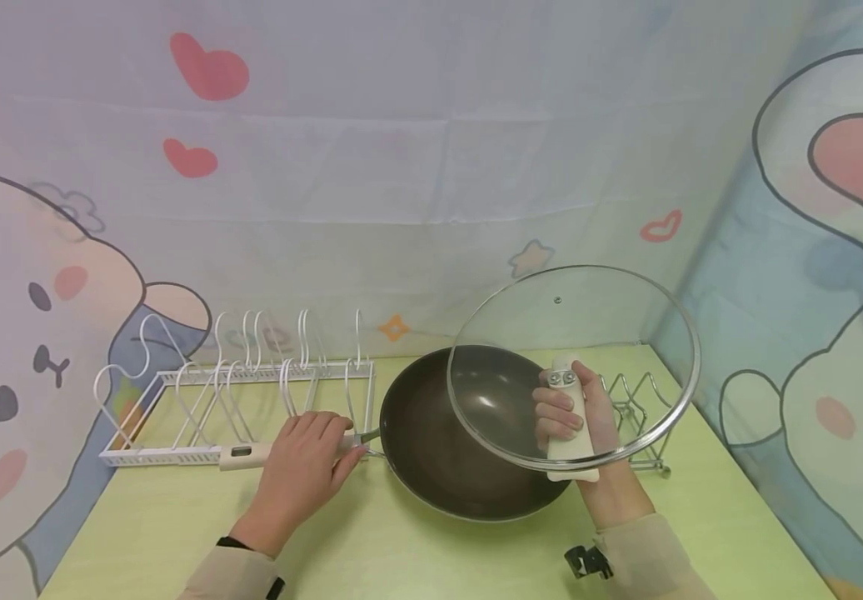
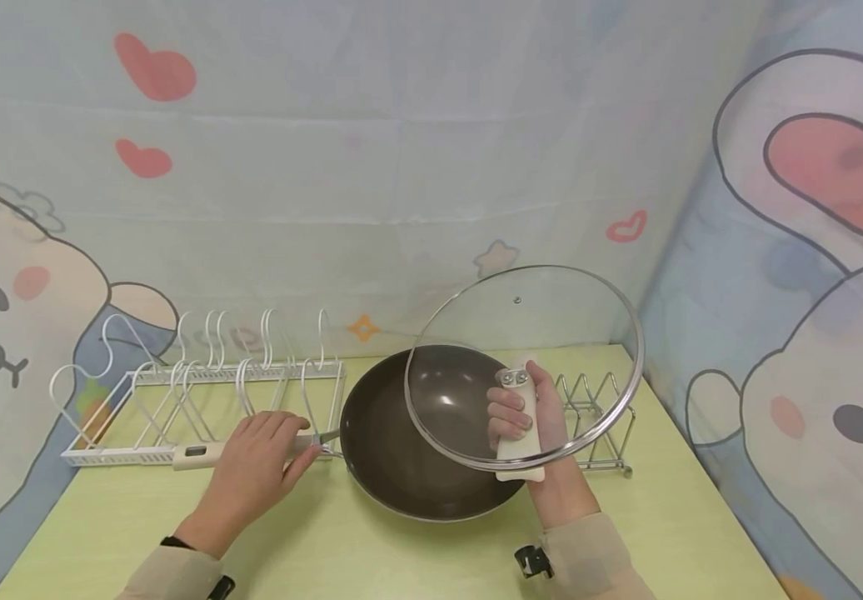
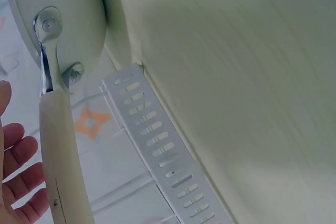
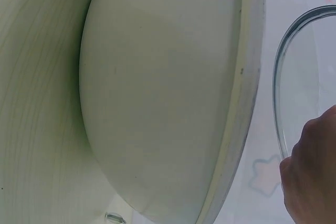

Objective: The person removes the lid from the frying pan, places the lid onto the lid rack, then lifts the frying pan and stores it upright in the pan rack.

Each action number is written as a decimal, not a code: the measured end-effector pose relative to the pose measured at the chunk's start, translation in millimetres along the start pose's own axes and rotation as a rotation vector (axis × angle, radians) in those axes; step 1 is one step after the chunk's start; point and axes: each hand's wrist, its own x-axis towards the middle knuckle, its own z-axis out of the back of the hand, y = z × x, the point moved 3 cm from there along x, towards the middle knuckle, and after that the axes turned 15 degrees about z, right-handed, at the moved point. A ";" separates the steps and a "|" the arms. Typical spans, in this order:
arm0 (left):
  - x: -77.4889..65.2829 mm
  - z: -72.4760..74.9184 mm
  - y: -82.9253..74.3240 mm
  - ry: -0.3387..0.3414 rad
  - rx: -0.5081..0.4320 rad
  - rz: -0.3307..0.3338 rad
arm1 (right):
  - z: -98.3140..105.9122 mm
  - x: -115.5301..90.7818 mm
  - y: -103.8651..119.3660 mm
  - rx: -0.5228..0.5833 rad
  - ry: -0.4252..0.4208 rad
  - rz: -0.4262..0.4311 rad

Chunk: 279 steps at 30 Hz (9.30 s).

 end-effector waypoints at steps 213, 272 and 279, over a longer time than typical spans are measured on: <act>45.7 -26.7 -184.4 0.304 -0.020 -0.293 | -43.5 -53.5 98.1 -0.206 0.026 0.004; 71.2 -56.6 -305.8 0.461 0.037 -0.355 | -83.8 -61.1 168.8 -0.550 0.093 -0.076; 73.4 -58.8 -310.9 0.440 0.063 -0.359 | -78.6 -60.1 176.9 -0.601 0.019 -0.072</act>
